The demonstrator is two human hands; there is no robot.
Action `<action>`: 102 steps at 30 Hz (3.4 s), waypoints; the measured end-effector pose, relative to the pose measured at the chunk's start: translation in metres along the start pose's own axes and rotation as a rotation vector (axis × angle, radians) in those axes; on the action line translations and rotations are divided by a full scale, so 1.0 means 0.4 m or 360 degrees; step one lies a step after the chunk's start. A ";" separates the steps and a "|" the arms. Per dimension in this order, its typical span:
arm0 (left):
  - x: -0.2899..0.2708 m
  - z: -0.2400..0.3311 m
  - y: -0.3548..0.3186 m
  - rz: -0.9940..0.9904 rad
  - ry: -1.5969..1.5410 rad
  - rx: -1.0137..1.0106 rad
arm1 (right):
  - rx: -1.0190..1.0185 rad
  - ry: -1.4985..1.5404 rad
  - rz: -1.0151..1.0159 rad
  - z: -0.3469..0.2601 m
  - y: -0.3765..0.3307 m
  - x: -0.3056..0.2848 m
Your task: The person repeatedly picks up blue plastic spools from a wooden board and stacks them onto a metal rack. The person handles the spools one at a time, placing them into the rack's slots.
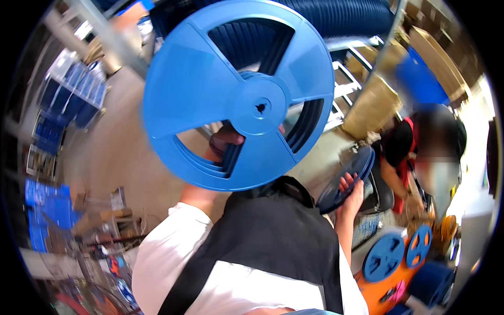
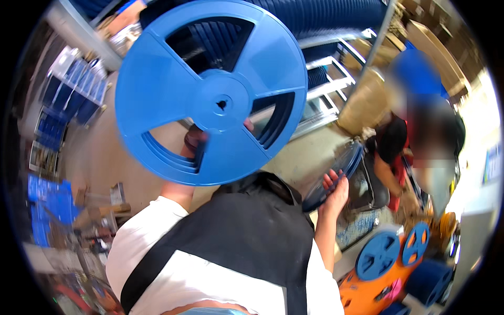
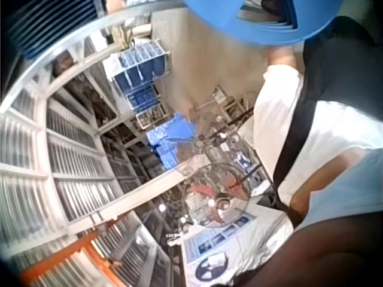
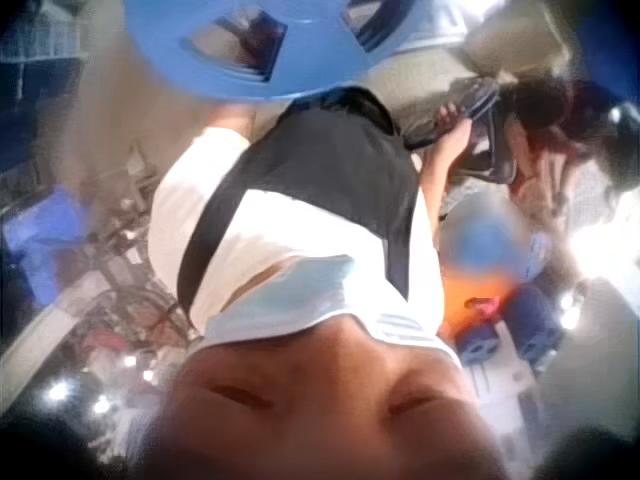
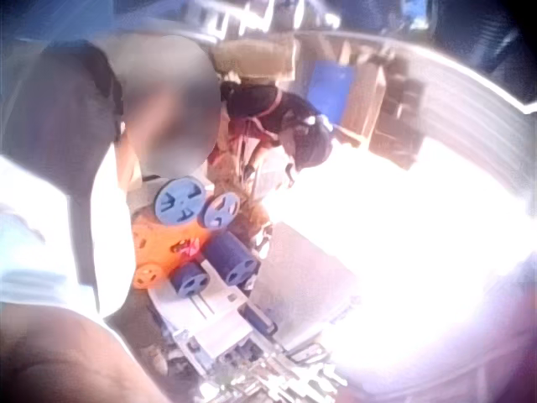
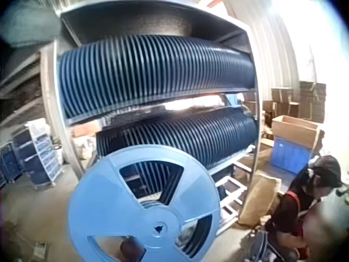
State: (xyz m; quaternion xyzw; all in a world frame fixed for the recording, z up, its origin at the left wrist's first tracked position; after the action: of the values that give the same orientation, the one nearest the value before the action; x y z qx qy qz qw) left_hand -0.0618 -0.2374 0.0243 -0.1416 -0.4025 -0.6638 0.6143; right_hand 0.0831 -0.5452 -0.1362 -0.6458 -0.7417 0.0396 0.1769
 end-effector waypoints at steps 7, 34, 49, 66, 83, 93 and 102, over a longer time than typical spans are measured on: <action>0.120 0.147 -0.192 0.0709 0.0685 0.0461 | -0.0044 -0.0119 -0.0162 0.068 0.030 0.049; -0.146 0.339 0.069 0.1312 0.0610 0.0790 | 0.0062 -0.0121 -0.0138 0.120 0.077 0.177; -0.263 0.395 0.141 0.1446 0.0666 0.0651 | 0.0026 -0.0188 -0.0138 0.106 0.132 0.253; -0.628 0.426 0.179 0.1588 0.2646 0.0270 | -0.0131 -0.0454 -0.0253 0.038 0.094 0.282; -0.284 0.047 0.035 0.1300 0.1671 0.0836 | 0.0216 0.1720 -0.0362 -0.092 0.069 0.137; -0.210 -0.014 0.063 0.0911 0.1475 0.0456 | 0.0231 0.1804 -0.0505 -0.082 0.064 0.152; -0.155 -0.036 0.062 0.0891 0.1396 0.0352 | 0.0211 0.1682 -0.0424 -0.108 0.045 0.173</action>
State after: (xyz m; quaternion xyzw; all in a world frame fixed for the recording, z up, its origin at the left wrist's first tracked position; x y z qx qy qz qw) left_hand -0.0217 -0.2023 -0.0183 0.1129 -0.1223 -0.4248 0.8899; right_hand 0.1065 -0.4822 -0.0865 -0.4658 -0.6231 -0.2662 0.5691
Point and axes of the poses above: each hand's wrist, its own y-axis towards the middle knuckle, its own x-axis out of the palm, z = x × y, the point moved 1 cm from there along y, towards the middle knuckle, and after that the axes turned 11 degrees about -y, right-handed, at the moved point
